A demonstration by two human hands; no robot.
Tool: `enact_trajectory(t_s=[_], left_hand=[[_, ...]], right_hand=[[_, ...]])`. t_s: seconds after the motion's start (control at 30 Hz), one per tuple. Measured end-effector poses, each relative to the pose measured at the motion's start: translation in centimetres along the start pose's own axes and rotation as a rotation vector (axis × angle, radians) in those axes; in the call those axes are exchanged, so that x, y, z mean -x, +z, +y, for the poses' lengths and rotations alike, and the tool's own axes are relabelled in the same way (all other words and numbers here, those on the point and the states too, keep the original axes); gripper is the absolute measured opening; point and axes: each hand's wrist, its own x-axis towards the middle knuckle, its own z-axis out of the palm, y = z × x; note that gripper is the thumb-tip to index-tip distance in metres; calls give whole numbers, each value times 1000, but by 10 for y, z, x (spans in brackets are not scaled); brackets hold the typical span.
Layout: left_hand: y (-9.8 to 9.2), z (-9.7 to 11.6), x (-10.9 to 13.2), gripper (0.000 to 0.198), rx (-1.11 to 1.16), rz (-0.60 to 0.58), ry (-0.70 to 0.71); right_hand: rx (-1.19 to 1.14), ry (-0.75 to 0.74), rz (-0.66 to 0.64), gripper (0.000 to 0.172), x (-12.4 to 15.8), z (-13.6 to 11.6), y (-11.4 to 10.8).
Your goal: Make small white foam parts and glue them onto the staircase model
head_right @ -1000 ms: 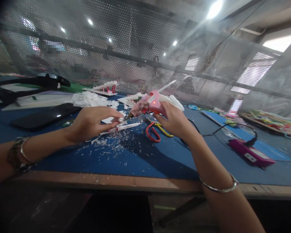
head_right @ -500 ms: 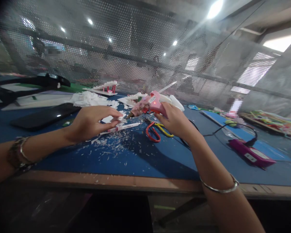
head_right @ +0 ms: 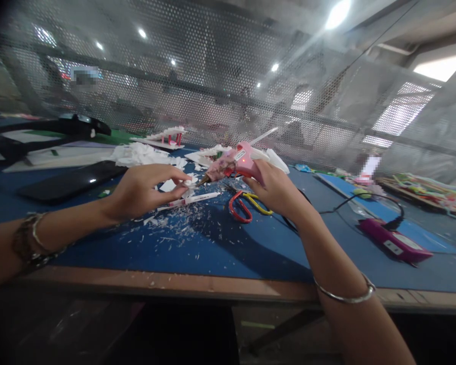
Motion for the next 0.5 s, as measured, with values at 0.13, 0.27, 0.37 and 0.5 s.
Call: enact_trajectory(t_s=[0.13, 0.27, 0.37, 0.5], left_hand=[[-1, 0, -1, 18, 65, 6, -62], [0, -1, -3, 17, 166, 42, -140], [1, 0, -4, 17, 248, 44, -185], [3, 1, -2, 20, 366, 15, -260]], right_hand=[[15, -9, 3, 16, 1, 2, 1], [26, 38, 0, 15, 1, 12, 2], [31, 171, -63, 18, 1, 34, -1], [-25, 180, -198, 26, 11, 81, -3]])
